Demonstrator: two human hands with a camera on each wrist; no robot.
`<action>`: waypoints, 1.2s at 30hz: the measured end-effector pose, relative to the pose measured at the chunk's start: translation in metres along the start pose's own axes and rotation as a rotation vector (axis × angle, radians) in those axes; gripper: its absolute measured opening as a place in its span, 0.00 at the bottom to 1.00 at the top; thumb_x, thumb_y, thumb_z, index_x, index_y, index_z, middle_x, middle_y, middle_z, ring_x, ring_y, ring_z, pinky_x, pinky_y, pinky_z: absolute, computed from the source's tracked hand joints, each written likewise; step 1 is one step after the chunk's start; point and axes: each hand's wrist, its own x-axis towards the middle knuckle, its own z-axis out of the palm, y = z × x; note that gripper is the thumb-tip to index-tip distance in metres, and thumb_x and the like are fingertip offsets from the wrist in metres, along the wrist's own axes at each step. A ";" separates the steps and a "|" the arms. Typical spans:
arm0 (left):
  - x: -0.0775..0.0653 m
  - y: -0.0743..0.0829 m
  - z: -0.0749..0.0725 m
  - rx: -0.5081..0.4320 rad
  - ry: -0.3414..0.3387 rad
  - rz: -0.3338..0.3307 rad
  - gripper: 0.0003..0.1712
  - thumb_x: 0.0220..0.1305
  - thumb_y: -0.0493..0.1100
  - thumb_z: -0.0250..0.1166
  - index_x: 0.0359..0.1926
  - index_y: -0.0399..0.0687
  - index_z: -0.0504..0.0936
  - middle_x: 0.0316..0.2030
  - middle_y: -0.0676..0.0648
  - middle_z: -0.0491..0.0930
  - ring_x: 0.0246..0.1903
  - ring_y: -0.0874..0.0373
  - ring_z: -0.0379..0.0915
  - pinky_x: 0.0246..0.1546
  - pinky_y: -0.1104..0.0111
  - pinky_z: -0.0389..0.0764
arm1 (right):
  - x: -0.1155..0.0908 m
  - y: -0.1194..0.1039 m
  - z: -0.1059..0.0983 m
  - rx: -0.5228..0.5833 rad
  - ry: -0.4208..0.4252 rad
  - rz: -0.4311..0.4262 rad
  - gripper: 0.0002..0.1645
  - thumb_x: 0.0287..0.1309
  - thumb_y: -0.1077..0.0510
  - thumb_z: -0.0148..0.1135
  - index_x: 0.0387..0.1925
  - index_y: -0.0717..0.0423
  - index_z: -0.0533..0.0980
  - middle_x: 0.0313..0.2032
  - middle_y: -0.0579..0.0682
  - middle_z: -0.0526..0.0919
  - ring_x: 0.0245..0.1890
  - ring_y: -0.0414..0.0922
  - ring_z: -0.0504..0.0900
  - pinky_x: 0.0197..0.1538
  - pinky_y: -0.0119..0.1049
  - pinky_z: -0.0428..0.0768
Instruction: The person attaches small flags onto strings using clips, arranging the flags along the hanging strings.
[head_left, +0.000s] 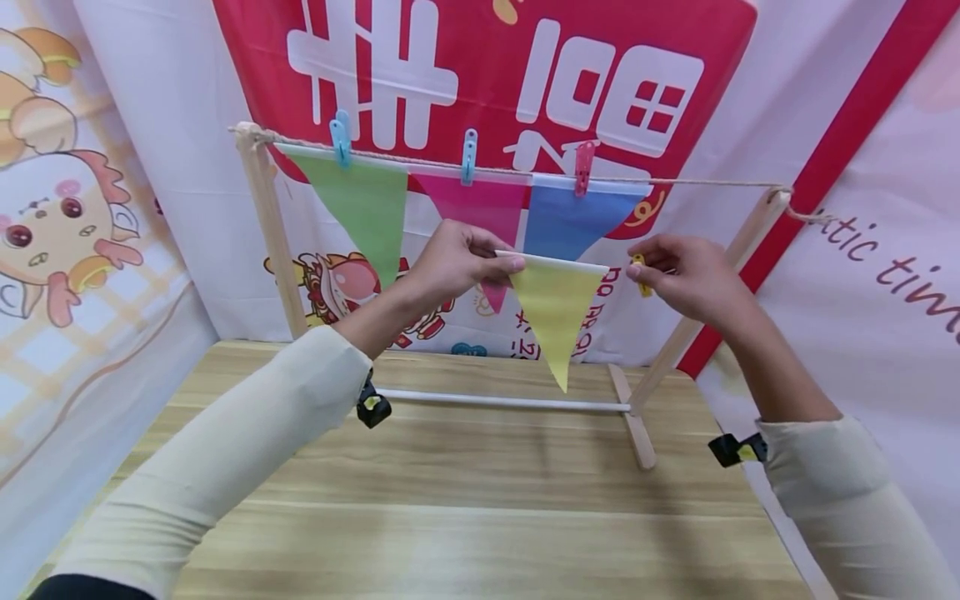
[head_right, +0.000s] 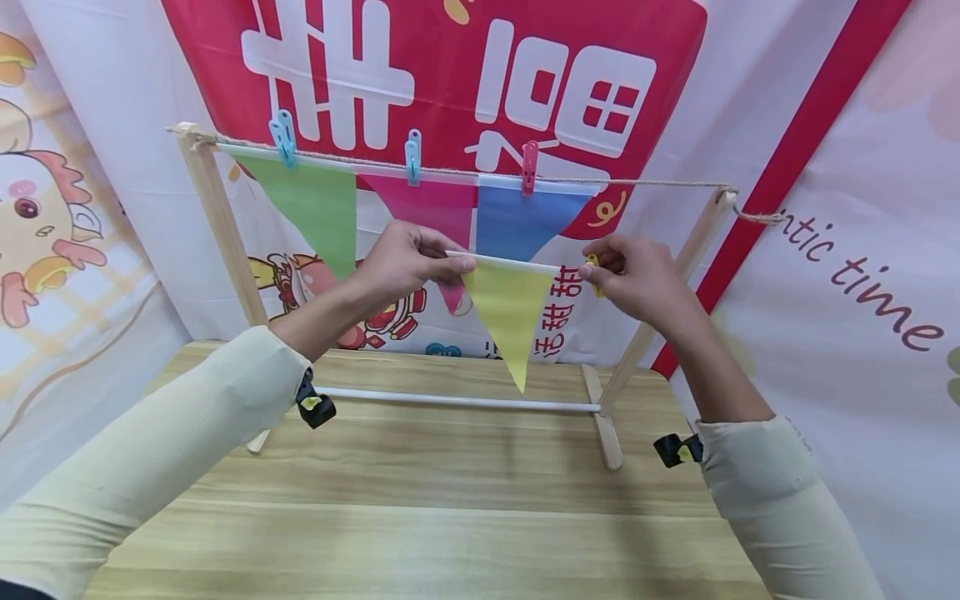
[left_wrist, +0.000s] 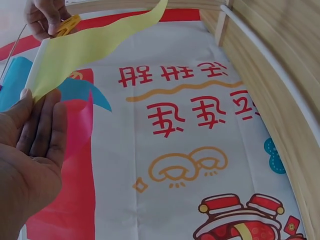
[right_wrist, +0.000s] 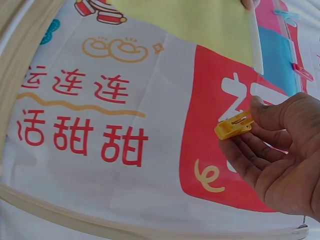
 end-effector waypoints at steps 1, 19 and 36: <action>0.001 0.000 0.001 -0.008 0.003 0.003 0.16 0.71 0.47 0.82 0.53 0.44 0.96 0.45 0.43 0.97 0.42 0.50 0.97 0.48 0.62 0.97 | 0.000 -0.001 -0.001 0.000 0.005 -0.002 0.33 0.77 0.44 0.72 0.74 0.55 0.79 0.61 0.61 0.88 0.55 0.57 0.89 0.52 0.46 0.96; 0.014 0.011 0.013 -0.058 -0.019 0.037 0.16 0.75 0.44 0.78 0.58 0.41 0.94 0.49 0.40 0.96 0.46 0.46 0.96 0.52 0.61 0.96 | -0.005 -0.013 -0.027 0.046 0.121 -0.056 0.32 0.75 0.40 0.74 0.70 0.52 0.83 0.59 0.59 0.90 0.49 0.50 0.90 0.41 0.21 0.86; 0.019 0.032 0.048 -0.139 0.003 0.134 0.15 0.75 0.42 0.77 0.56 0.38 0.94 0.48 0.39 0.96 0.41 0.50 0.96 0.48 0.62 0.97 | -0.006 -0.024 -0.037 0.068 0.261 -0.088 0.34 0.74 0.40 0.74 0.72 0.52 0.83 0.65 0.58 0.88 0.44 0.34 0.85 0.42 0.14 0.83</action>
